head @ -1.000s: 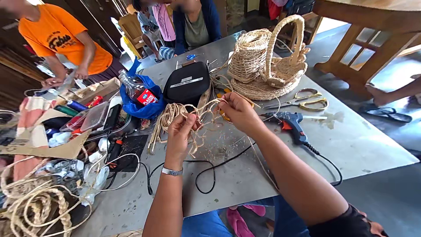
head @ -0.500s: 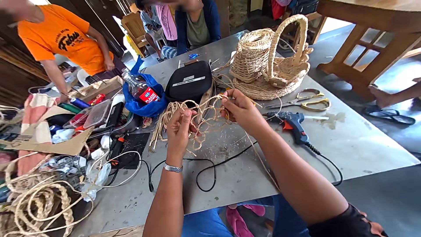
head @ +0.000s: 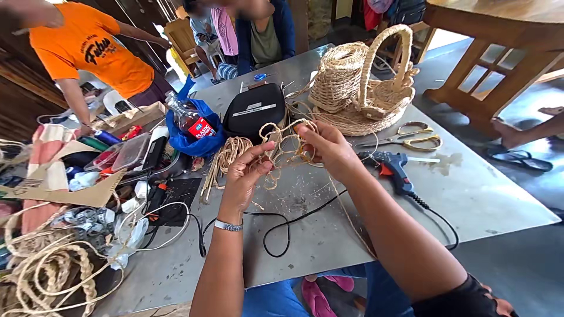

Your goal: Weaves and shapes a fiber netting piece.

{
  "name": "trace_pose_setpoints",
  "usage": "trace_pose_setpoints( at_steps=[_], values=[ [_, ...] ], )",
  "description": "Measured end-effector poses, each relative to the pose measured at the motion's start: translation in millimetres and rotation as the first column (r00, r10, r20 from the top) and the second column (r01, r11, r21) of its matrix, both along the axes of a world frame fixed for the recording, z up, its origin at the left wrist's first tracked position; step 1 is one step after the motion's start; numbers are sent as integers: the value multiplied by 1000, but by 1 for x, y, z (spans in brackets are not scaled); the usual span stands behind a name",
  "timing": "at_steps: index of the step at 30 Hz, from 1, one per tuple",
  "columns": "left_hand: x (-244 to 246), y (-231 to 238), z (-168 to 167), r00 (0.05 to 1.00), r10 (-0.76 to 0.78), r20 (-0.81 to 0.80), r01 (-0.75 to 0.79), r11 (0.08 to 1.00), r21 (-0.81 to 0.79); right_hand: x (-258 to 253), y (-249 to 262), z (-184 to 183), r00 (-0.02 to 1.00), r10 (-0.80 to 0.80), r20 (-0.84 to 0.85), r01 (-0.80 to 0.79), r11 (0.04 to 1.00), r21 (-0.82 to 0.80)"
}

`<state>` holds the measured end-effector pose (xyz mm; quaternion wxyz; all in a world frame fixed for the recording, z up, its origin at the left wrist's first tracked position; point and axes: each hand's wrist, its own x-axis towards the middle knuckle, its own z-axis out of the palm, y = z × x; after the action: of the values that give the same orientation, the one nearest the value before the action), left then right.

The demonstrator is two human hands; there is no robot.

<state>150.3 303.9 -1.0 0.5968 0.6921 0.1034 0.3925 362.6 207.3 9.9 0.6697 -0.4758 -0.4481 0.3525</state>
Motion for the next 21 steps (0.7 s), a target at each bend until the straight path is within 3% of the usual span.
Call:
trace_pose_setpoints(
  at_steps=[11, 21],
  values=[
    [7, -5, -3, 969, 190, 161, -186, 982, -36, 3, -9, -2, 991, 118, 62, -117, 993, -20],
    [5, -4, 1, 963, 160, 219, -158, 987, -27, 3, -4, 2, 979, 56, 194, -36, 994, -100]
  ],
)
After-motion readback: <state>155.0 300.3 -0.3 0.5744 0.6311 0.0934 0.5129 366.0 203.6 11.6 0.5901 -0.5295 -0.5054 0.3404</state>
